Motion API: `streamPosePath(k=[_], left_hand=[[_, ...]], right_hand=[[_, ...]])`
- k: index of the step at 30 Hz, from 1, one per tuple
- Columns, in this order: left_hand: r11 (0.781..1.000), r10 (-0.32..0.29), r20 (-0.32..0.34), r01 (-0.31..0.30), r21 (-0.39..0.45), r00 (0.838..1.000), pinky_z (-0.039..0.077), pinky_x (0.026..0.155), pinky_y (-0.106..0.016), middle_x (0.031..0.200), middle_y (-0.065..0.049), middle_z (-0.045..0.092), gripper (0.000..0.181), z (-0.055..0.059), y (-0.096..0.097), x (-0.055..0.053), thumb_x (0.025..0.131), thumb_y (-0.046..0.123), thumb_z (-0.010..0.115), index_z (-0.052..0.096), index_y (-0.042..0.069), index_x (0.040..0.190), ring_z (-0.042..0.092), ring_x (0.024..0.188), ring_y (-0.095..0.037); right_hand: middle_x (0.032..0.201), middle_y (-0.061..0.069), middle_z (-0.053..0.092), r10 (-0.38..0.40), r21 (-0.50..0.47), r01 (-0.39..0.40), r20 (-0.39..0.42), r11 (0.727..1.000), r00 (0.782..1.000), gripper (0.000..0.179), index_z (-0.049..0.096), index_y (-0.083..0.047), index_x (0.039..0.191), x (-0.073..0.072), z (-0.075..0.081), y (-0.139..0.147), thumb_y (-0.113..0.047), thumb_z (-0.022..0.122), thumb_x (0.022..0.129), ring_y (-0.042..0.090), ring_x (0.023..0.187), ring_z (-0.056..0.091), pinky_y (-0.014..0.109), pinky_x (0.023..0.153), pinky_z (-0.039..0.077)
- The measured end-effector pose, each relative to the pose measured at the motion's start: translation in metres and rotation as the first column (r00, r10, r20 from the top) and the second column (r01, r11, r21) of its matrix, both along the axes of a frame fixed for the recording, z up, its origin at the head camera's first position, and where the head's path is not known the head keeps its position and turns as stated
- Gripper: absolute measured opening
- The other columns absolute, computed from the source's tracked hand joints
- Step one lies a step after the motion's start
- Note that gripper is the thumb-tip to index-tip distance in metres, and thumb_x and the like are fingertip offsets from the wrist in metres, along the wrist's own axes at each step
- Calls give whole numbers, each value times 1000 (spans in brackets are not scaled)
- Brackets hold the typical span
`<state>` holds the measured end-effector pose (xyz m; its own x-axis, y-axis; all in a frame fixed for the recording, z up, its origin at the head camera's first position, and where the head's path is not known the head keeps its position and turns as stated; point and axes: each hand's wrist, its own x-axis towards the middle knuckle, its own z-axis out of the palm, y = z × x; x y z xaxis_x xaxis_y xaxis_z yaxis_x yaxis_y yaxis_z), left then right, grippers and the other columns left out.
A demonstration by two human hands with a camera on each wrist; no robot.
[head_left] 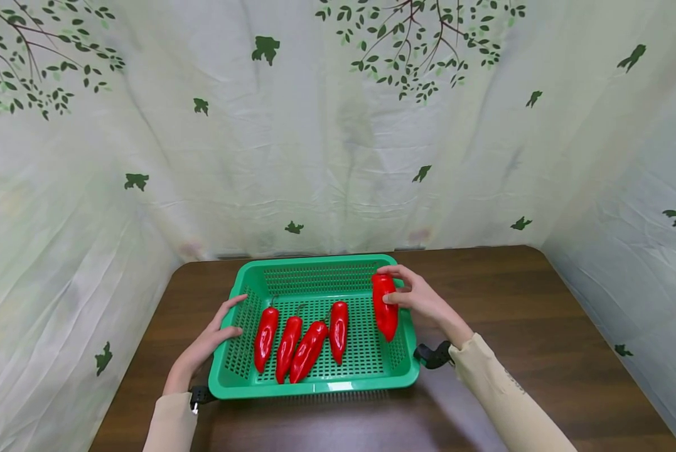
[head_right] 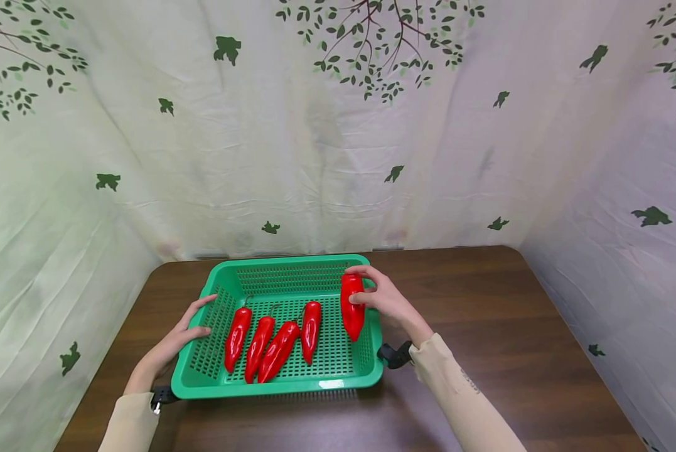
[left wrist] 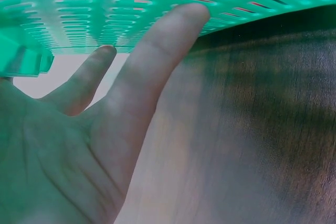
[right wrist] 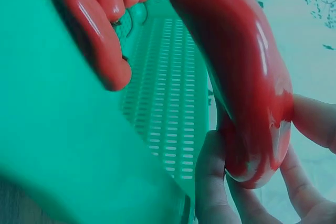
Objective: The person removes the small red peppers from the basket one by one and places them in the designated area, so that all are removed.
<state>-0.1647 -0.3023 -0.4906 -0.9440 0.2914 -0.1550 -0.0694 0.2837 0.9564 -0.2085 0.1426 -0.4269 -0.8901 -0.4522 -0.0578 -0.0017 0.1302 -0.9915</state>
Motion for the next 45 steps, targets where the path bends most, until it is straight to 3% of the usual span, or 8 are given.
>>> streamPosePath(k=[10, 22, 32, 45], left_hand=[[1000, 4, -2, -4, -6, 1000, 51, 81, -42, 149, -21, 12, 64, -1, -1, 1, 94, 12, 49, 19, 22, 150, 32, 124, -49], [1000, 11, 9, -10, -10, 1000, 51, 81, -45, 149, -21, 13, 64, -1, -1, 1, 94, 12, 49, 19, 23, 150, 34, 122, -49], [1000, 1, -1, -1, 3, 1000, 51, 81, -45, 150, -21, 12, 64, -1, 0, 0, 94, 12, 49, 19, 22, 150, 34, 123, -49], [1000, 10, 8, -10, 0, 1000, 52, 80, -46, 148, -21, 14, 64, -1, 1, 0, 94, 11, 48, 19, 23, 150, 37, 121, -49]], right_hand=[[136, 22, 41, -10, -45, 10, -1, 999, 1000, 50, 43, -3, 137, -2, -3, 10, -4, 59, 90, 33, 102, 57, 40, 79, 53], [138, 21, 40, -30, -48, 29, -11, 998, 999, 50, 42, -3, 137, -3, -7, 27, -4, 59, 90, 37, 106, 55, 46, 83, 52], [139, 21, 38, -56, -112, 57, 8, 992, 998, 52, 40, -3, 139, -4, -13, 42, -2, 57, 90, 37, 109, 50, 41, 82, 53], [139, 22, 36, -77, -104, 74, -23, 992, 997, 55, 35, 1, 141, -6, -17, 57, -4, 57, 90, 32, 109, 52, 38, 83, 52]])
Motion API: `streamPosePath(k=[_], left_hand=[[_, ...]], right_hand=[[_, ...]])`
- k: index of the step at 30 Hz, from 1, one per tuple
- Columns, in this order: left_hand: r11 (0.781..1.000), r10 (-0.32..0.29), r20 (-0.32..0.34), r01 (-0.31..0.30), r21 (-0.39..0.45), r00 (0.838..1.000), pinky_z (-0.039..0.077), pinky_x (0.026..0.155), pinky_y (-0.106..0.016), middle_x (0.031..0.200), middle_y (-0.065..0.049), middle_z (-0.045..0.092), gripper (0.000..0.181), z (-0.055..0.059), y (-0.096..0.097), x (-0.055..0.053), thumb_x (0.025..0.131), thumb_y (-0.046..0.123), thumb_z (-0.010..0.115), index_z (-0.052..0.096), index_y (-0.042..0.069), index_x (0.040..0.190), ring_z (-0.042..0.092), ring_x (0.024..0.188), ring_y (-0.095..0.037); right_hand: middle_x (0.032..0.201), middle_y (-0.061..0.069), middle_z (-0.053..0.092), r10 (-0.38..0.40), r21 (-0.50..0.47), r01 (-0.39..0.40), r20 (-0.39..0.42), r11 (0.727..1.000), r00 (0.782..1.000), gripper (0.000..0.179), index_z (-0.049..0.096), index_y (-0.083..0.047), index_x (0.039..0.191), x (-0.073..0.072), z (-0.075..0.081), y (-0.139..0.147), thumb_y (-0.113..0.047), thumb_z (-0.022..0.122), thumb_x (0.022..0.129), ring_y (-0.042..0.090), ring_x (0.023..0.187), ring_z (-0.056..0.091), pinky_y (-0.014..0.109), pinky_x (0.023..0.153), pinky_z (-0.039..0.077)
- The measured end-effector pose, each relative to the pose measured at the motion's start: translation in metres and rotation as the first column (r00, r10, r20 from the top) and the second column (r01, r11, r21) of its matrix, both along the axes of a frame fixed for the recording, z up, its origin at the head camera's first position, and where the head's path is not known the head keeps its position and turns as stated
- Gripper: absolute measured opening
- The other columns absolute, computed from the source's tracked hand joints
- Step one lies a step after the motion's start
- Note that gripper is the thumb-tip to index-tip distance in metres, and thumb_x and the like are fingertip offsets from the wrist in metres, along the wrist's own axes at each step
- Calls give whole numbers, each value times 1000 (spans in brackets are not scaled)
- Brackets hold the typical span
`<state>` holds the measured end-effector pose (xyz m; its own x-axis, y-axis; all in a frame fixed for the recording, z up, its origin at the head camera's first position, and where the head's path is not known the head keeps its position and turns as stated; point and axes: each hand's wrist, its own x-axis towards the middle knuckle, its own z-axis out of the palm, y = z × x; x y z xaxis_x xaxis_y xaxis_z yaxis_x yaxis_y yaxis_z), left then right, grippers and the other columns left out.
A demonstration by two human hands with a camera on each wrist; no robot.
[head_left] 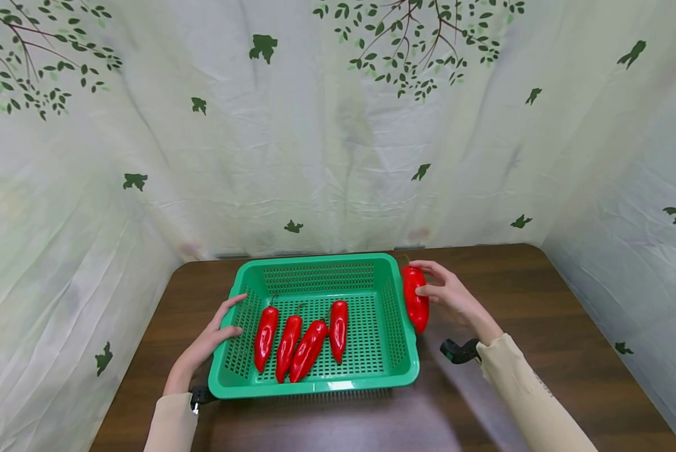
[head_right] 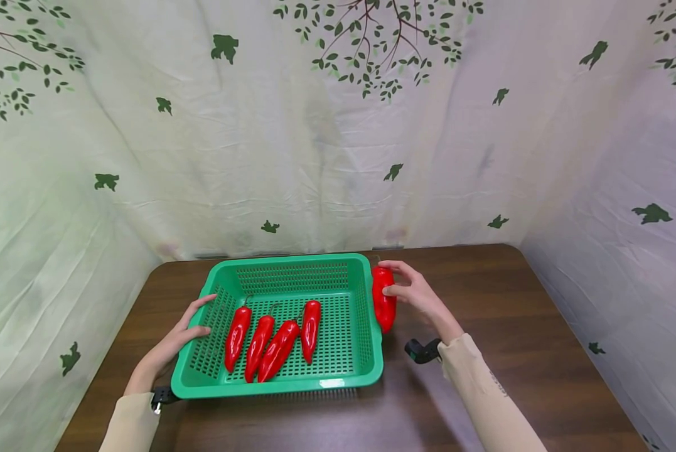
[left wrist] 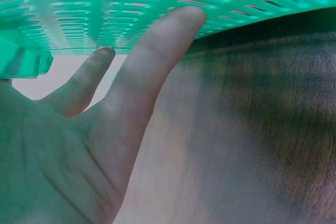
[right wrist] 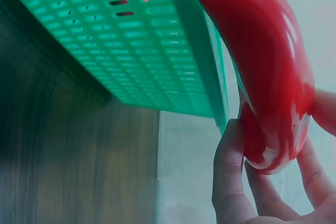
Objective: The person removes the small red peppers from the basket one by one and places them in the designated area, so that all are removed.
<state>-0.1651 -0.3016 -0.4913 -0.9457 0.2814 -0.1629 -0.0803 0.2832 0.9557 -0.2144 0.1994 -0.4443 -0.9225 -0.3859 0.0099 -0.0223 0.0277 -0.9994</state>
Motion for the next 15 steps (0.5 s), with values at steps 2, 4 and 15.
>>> streamPosePath(k=[2, 4, 15], left_hand=[[1000, 1, 2, -1, 1, 1000, 52, 80, -47, 149, -21, 13, 64, 0, 0, 0, 94, 11, 48, 19, 23, 150, 36, 121, -49], [1000, 1, 4, -1, 1, 1000, 52, 80, -47, 149, -21, 13, 64, 0, 0, 0, 94, 12, 48, 19, 23, 150, 35, 122, -50], [1000, 5, 0, -5, 1, 1000, 52, 81, -46, 150, -20, 12, 65, 1, 0, 2, 94, 13, 49, 20, 24, 150, 34, 124, -49]], right_hand=[[139, 21, 36, -8, 2, 8, -4, 1000, 1000, 55, 36, 0, 141, 0, -1, 2, -3, 57, 90, 33, 110, 51, 38, 83, 52], [140, 20, 36, -20, -2, 20, 5, 1000, 1000, 54, 38, -2, 141, 0, -2, 4, -3, 56, 90, 35, 111, 48, 38, 83, 52], [143, 21, 33, -56, 21, 55, 26, 998, 998, 57, 35, -1, 143, -1, -9, 15, 0, 56, 90, 38, 117, 42, 38, 85, 51]])
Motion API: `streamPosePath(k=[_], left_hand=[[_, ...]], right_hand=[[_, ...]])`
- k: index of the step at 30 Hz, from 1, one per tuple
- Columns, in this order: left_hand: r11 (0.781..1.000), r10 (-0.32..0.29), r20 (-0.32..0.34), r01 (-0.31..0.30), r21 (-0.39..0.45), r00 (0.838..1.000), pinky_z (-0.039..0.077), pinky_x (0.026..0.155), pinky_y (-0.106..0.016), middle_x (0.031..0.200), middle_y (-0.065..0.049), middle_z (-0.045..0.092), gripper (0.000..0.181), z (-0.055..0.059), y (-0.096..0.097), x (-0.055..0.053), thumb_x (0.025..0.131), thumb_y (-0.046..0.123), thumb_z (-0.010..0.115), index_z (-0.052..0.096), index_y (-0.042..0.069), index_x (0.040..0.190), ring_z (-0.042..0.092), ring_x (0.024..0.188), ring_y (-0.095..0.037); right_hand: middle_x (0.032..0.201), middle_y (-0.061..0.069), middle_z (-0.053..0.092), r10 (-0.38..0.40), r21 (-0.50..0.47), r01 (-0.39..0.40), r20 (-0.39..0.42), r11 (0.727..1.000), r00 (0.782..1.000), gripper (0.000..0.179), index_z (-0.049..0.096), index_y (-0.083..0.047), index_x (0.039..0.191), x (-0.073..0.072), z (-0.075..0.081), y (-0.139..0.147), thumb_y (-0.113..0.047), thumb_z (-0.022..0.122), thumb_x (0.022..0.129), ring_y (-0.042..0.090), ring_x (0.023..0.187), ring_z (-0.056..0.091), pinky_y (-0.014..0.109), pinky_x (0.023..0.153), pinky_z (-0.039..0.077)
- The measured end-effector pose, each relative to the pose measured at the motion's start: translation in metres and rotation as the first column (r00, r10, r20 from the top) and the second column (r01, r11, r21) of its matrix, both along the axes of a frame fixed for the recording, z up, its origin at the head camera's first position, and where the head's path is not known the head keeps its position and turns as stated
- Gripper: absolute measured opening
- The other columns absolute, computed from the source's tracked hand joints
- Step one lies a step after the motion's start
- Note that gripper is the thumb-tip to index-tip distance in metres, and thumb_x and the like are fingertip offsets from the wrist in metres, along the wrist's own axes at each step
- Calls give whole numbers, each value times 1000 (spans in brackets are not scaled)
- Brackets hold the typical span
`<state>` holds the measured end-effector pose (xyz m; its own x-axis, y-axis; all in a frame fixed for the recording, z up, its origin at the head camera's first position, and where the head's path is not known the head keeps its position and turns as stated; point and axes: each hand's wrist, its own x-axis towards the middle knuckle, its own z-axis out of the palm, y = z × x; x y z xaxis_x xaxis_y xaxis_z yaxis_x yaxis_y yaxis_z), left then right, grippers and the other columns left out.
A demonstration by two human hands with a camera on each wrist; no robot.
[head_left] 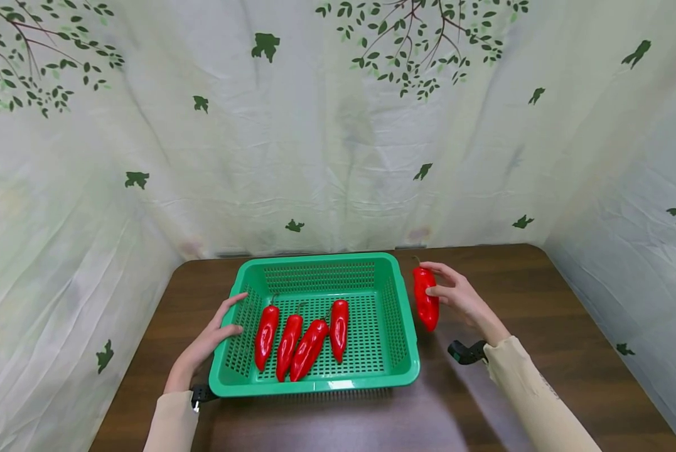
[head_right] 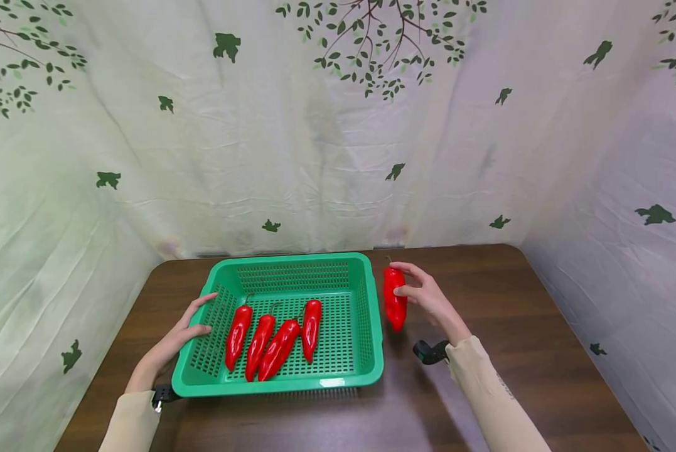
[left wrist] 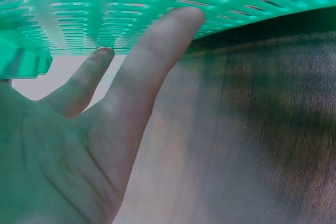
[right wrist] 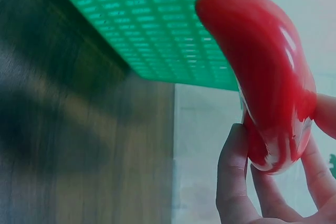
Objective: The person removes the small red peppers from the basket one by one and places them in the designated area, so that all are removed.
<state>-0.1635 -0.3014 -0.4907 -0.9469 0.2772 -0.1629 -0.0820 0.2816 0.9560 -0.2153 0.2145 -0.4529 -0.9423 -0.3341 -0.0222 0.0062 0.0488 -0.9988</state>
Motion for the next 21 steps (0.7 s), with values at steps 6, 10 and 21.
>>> streamPosePath(k=[6, 10, 21], left_hand=[[1000, 6, -4, -6, -2, 1000, 52, 80, -45, 149, -20, 14, 64, 0, 0, 0, 94, 12, 50, 20, 24, 150, 34, 123, -49], [1000, -3, -18, 3, -7, 1000, 51, 82, -44, 150, -20, 13, 64, 0, 1, -2, 94, 12, 50, 20, 23, 150, 32, 124, -48], [1000, 2, -11, -2, -3, 1000, 51, 83, -47, 150, -20, 12, 66, -1, -1, -2, 92, 12, 50, 20, 23, 150, 31, 125, -49]], right_hand=[[143, 20, 34, -37, 29, 37, 2, 999, 999, 58, 37, -4, 143, -1, -8, 8, 0, 57, 89, 40, 119, 40, 37, 84, 51], [143, 21, 33, -64, 55, 64, 5, 996, 998, 59, 36, -4, 143, -2, -13, 14, -1, 57, 88, 40, 120, 39, 37, 85, 51], [143, 22, 32, -100, 60, 98, 22, 993, 995, 55, 36, -3, 143, -3, -23, 26, -1, 52, 91, 35, 116, 42, 33, 83, 51]])
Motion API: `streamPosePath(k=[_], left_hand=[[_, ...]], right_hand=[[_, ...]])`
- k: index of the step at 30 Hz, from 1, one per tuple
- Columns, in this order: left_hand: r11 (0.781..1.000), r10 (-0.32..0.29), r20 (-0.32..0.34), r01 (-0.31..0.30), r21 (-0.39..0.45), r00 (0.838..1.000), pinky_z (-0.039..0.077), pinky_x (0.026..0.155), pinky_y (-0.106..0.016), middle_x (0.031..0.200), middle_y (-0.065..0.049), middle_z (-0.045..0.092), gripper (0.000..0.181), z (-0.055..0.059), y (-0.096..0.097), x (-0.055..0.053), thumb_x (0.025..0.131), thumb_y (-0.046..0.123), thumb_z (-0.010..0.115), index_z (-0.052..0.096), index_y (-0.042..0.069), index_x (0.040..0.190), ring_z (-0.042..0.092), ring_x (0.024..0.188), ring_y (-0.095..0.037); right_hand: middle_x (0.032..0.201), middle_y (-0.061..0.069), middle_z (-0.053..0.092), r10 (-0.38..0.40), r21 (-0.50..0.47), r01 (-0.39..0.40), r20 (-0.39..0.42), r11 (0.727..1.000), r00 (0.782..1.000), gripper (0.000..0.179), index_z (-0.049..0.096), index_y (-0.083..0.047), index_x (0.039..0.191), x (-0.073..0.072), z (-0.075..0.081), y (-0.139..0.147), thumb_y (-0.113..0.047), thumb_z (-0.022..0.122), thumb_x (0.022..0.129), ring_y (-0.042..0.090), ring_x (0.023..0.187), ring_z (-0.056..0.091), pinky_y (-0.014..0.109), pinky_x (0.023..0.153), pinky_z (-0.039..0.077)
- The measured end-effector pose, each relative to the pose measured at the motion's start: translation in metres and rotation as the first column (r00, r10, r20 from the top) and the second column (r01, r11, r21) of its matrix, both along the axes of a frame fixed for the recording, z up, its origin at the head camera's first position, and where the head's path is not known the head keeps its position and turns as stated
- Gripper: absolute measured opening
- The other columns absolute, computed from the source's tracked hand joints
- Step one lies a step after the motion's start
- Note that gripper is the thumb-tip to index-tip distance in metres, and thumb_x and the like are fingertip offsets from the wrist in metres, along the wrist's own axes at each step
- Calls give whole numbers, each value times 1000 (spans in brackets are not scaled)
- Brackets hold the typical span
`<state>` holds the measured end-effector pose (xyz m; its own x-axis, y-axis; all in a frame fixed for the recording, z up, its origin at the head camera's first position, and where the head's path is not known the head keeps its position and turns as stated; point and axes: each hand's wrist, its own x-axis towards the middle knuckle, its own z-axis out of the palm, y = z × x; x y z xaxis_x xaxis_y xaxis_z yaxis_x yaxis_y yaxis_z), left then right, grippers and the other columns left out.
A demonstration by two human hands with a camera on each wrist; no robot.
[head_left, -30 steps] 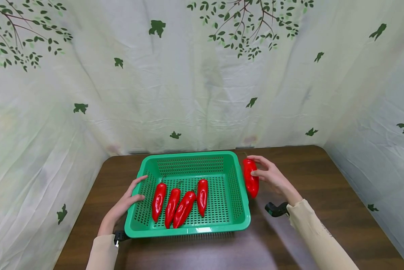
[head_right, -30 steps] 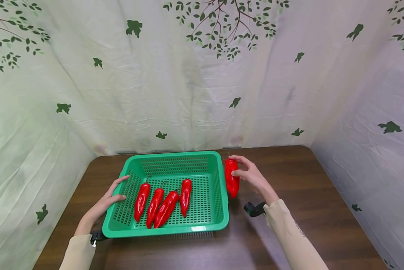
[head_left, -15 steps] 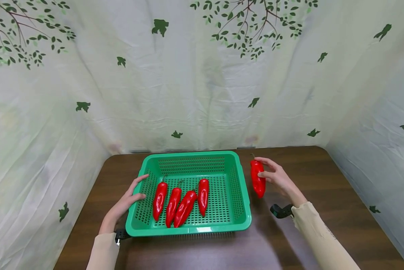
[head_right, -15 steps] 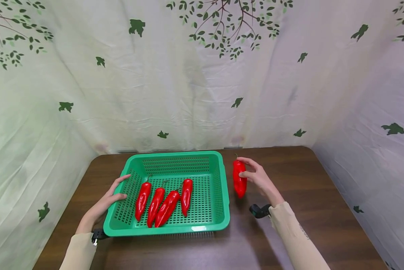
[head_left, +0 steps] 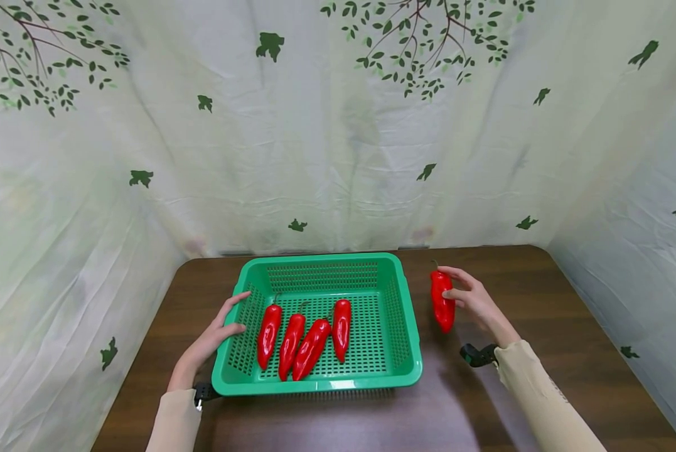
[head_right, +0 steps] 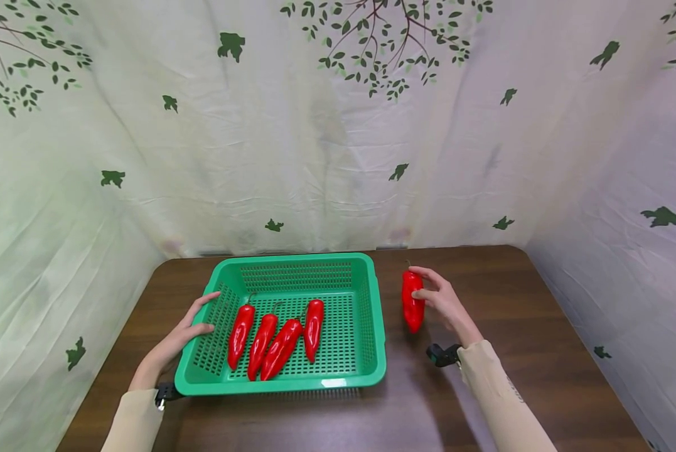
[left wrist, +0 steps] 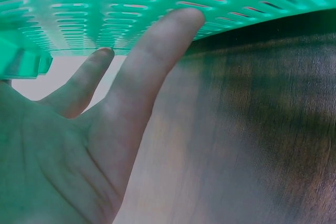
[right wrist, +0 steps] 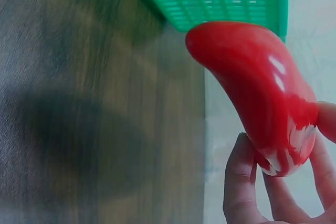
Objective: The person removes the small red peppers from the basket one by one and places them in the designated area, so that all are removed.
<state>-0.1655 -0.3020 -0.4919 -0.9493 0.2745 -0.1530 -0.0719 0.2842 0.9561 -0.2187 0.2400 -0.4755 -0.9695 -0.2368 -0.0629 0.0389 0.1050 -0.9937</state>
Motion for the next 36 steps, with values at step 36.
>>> streamPosePath(k=[36], left_hand=[[1000, -16, -27, 16, 9, 1000, 51, 82, -46, 149, -21, 13, 64, -3, -1, -1, 94, 12, 49, 20, 22, 150, 33, 123, -49]], right_hand=[[145, 27, 30, -79, 235, 69, 37, 970, 996, 56, 39, -2, 143, -6, -28, 15, -1, 53, 89, 42, 115, 38, 34, 77, 48]])
